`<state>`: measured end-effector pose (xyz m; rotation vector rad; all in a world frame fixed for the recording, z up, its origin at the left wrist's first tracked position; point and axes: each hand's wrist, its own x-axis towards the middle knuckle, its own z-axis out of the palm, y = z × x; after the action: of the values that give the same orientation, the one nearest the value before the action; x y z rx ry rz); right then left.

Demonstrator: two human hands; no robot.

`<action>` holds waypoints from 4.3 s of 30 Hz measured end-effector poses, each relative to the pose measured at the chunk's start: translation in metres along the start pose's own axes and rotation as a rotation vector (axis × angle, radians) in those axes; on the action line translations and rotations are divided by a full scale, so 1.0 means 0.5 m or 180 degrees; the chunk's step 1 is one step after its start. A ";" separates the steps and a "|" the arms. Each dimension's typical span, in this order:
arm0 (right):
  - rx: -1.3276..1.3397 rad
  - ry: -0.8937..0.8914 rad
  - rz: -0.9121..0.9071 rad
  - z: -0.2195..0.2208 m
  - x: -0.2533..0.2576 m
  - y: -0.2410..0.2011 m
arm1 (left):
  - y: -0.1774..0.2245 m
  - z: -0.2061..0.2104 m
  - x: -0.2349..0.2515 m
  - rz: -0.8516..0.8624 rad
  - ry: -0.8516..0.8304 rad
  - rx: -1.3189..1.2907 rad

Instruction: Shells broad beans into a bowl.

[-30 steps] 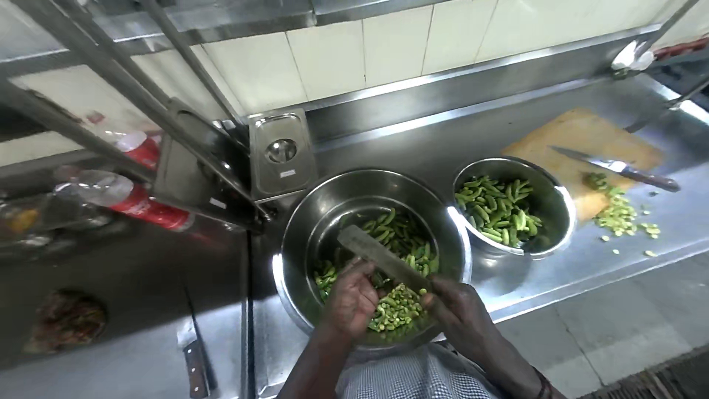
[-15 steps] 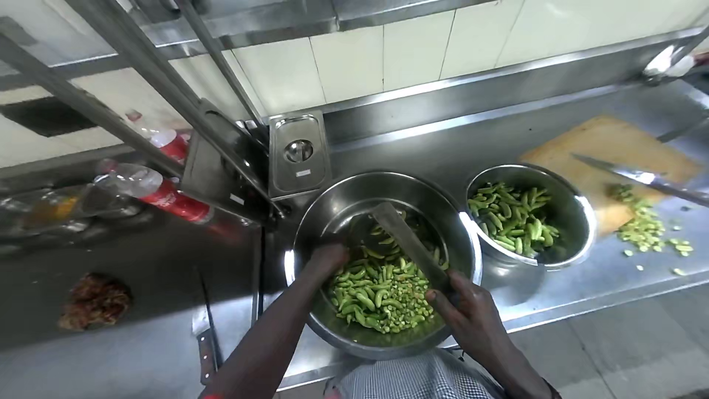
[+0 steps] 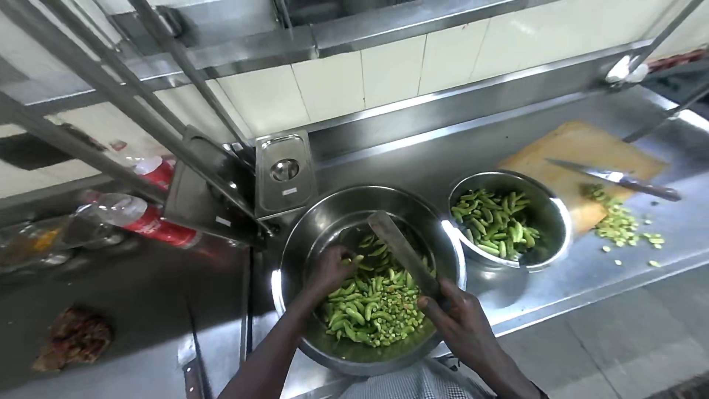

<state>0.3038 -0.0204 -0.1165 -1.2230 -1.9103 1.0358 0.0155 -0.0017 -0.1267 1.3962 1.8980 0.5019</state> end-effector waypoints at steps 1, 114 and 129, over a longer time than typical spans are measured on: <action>0.0045 -0.0020 0.0011 0.000 0.001 0.001 | 0.004 0.007 -0.022 0.0185 0.0053 -0.0151; 0.1378 0.0596 0.1805 0.026 0.035 0.012 | 0.018 0.129 0.140 -0.0385 -0.1160 0.0785; 0.1049 0.0921 0.1682 0.059 0.028 0.005 | -0.002 0.151 0.148 0.0505 -0.0823 0.0633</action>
<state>0.2754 -0.0147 -0.1316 -1.6129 -1.1632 1.2912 0.0589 0.0594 -0.2011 1.6631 1.6717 0.1974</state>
